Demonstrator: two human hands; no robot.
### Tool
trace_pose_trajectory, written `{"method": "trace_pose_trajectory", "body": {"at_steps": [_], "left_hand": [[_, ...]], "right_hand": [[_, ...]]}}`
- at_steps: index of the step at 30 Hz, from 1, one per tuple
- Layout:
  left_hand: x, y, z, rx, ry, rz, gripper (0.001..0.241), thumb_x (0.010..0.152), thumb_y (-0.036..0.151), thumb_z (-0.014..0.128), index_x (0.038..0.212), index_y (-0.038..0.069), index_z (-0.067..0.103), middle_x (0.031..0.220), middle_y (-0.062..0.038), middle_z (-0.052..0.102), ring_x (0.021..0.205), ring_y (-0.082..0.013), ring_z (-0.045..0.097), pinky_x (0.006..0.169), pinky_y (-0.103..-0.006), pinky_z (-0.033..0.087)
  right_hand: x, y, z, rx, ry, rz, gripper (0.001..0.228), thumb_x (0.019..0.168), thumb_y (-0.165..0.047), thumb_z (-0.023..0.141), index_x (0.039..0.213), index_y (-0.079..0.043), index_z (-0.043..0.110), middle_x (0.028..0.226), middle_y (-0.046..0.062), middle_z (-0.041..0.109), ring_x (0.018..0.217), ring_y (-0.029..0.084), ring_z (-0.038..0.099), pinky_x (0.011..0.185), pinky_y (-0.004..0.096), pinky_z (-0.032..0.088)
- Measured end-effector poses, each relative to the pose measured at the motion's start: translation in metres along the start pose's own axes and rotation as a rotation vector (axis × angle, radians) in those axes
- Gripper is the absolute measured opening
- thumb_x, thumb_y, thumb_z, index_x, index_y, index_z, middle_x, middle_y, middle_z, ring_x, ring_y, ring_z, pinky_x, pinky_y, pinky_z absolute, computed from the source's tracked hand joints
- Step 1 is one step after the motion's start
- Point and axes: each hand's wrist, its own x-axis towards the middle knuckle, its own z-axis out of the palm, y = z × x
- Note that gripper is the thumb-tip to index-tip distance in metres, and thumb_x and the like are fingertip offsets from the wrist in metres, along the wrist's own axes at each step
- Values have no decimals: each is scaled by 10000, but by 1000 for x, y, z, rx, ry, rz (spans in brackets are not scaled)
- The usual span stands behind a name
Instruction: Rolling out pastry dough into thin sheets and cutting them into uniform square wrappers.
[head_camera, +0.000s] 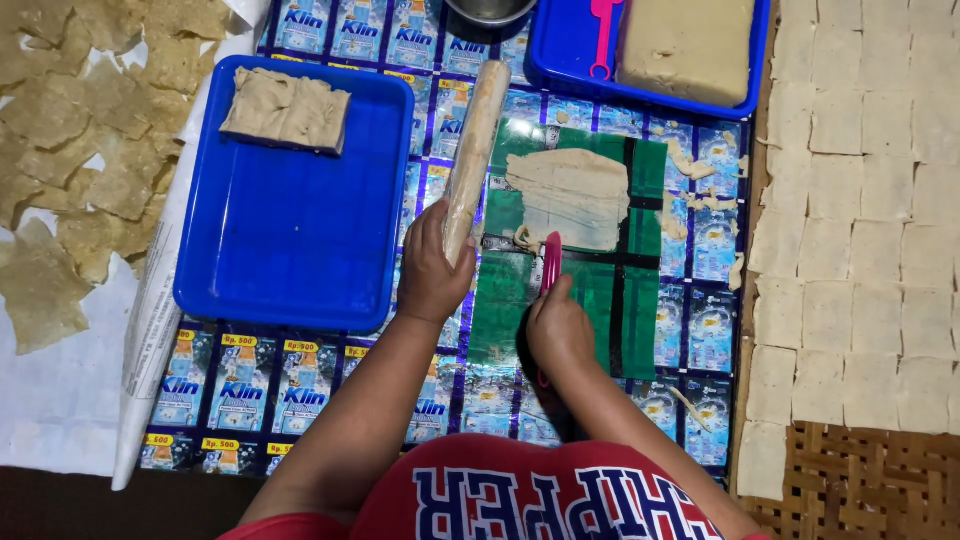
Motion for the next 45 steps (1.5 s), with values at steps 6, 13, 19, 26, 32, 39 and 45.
{"method": "trace_pose_trajectory", "body": {"at_steps": [6,13,19,26,32,39,45], "left_hand": [[-1,-4,2,2,18,11,542,895,183,697,1382,25,516,1351,-199,588,1258,-408,589,1071,-512,471],[-1,-5,3,5,23,19,539,899,185,696,1383,26,519,1359,-196,587,1263,-404,585,1076,-510,467],[0,-5,2,-1,25,27,537,903,191,692,1381,19,519,1352,-207,589,1257,-413,586,1074,-515,465],[0,-8,4,2,14,23,538,906,190,690,1384,14,519,1355,-215,587,1258,-423,584,1073,-523,464],[-1,-8,4,5,8,11,551,895,190,702,1388,25,519,1361,-207,588,1264,-416,584,1078,-518,464],[-1,-2,2,13,-6,-6,535,907,178,693,1387,21,515,1357,-214,588,1255,-423,586,1070,-522,469],[1,3,1,20,-5,-2,538,903,157,688,1388,7,511,1352,-232,586,1247,-440,585,1062,-543,471]], "right_hand": [[11,-7,-2,18,19,-5,382,1038,-262,300,1316,-3,340,912,315,712,955,558,698,843,648,550],[22,-18,-12,52,30,0,397,1038,-258,288,1326,10,334,944,334,709,980,573,686,861,662,543],[49,-11,-4,24,62,-2,369,1040,-272,300,1304,-19,350,940,300,713,970,554,695,857,644,552],[80,-18,-14,41,97,-38,380,1026,-254,324,1298,7,369,957,321,692,973,578,678,837,663,548],[65,2,-83,-57,81,-65,348,1024,-286,401,1274,-55,477,1001,307,694,1011,559,678,825,669,538],[84,160,-110,-425,539,-117,156,1002,-232,578,1135,-215,658,1104,71,573,1061,358,650,895,497,441],[113,169,-109,-510,675,-311,143,1015,-447,641,982,-311,672,928,-55,608,1013,173,650,961,392,395]]}}
